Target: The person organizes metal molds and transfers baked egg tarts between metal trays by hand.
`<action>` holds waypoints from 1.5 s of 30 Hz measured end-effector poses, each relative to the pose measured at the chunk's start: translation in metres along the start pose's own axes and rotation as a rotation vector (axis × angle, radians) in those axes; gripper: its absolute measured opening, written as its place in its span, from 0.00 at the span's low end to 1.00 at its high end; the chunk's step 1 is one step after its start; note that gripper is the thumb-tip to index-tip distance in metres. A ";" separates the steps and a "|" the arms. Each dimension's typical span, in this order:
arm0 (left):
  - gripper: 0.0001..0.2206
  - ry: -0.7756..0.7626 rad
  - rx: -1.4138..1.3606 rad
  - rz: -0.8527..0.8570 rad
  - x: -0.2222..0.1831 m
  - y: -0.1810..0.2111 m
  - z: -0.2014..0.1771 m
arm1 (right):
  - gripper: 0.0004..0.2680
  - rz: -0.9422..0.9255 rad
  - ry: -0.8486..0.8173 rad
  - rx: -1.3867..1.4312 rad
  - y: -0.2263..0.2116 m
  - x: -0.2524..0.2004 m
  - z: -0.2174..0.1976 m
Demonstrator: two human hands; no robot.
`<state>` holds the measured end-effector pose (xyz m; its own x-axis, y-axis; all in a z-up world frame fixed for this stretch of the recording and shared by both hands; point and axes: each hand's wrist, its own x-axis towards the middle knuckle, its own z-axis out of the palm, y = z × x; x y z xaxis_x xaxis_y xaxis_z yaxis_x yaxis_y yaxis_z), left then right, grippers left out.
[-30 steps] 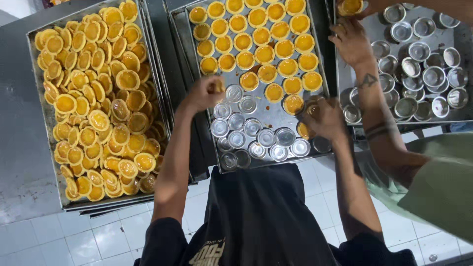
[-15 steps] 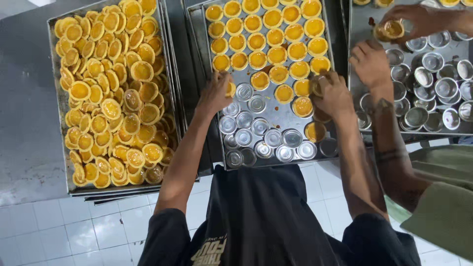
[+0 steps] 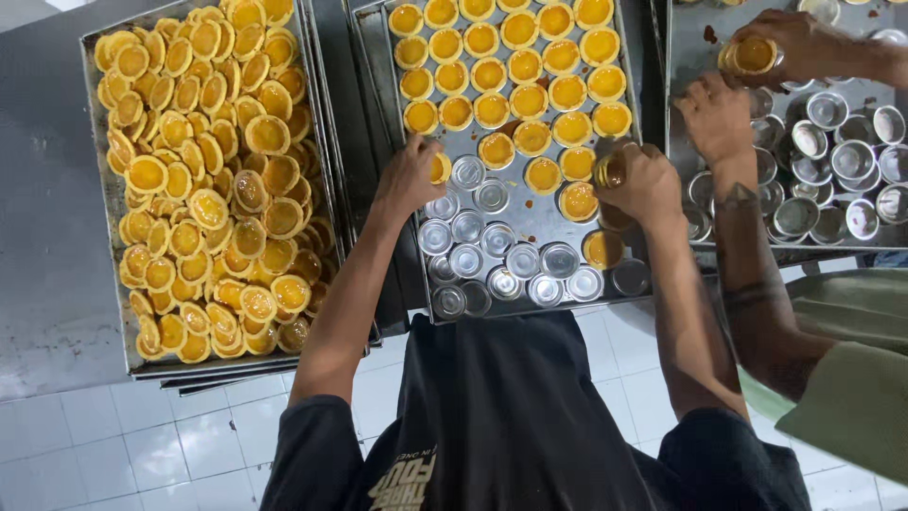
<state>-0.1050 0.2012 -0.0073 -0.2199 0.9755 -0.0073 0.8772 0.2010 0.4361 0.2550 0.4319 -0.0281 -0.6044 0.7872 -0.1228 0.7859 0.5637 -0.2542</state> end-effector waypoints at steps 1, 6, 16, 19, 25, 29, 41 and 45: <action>0.27 0.001 0.000 0.000 0.000 -0.002 0.001 | 0.28 -0.001 0.001 -0.001 -0.001 0.000 -0.003; 0.24 -0.099 -0.052 0.053 -0.001 -0.012 0.002 | 0.26 0.047 0.003 0.108 -0.001 0.003 -0.005; 0.28 -0.120 -0.029 0.062 -0.005 -0.016 -0.005 | 0.26 0.098 0.077 0.442 -0.017 -0.021 -0.028; 0.27 -0.095 -0.128 0.050 -0.007 -0.012 -0.006 | 0.25 0.144 0.054 0.576 0.040 0.009 -0.011; 0.28 0.064 -0.085 0.142 0.002 0.010 -0.003 | 0.21 0.120 0.062 0.842 -0.016 -0.040 -0.041; 0.29 -0.030 -0.110 0.035 0.033 0.026 0.020 | 0.25 0.119 0.133 0.962 -0.029 -0.049 -0.041; 0.28 -0.076 0.030 0.061 0.075 0.056 0.068 | 0.24 0.229 0.269 0.482 -0.033 -0.036 -0.041; 0.29 -0.028 -0.088 0.043 0.065 0.056 0.061 | 0.22 0.265 0.286 0.359 -0.029 -0.030 -0.035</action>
<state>-0.0442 0.2809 -0.0380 -0.1695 0.9855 -0.0111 0.8443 0.1510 0.5141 0.2549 0.4012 0.0166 -0.2918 0.9561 0.0268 0.7822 0.2546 -0.5687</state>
